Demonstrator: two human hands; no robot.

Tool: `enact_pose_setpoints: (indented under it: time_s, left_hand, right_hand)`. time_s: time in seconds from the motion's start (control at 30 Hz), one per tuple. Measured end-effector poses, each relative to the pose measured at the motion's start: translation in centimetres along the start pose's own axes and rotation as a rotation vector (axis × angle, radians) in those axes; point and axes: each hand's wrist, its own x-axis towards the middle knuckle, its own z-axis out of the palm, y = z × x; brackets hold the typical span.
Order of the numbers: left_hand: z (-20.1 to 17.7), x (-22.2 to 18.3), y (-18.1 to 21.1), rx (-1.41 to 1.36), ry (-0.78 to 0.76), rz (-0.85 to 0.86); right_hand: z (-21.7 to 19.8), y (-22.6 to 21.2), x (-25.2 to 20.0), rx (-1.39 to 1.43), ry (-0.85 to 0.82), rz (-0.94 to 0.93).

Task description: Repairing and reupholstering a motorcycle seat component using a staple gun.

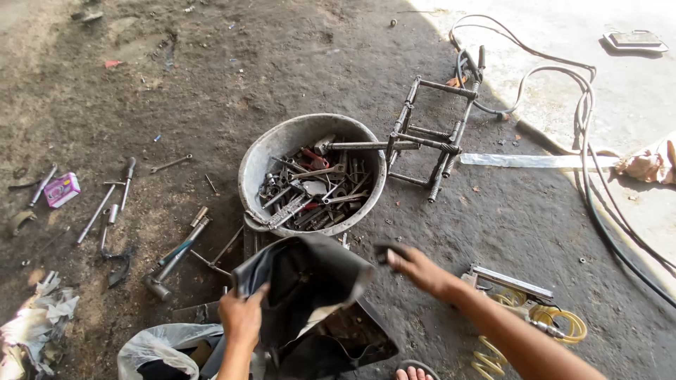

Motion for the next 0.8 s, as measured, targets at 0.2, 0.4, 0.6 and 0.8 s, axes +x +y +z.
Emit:
enact_pose_setpoints:
  time_s: [0.2,0.4,0.6,0.8]
  left_hand:
    - [-0.4,-1.3,-4.3,-0.654,-0.058,-0.252]
    - [-1.2,-3.7,-3.9,-0.73,-0.056,-0.373]
    - [0.1,-2.2,-6.2,-0.361,-0.023,-0.299]
    - [-0.8,-5.6,7.7,0.309,-0.058,-0.053]
  right_hand:
    - [5.9,-2.4,-3.8,0.05,-0.279,-0.035]
    - [7.2,-5.1,-3.5,-0.329,-0.069,0.101]
    - [6.2,-3.8,-3.1,-0.248,-0.054,0.177]
    - [5.0,-0.8,-3.2,-0.149,-0.21,0.182]
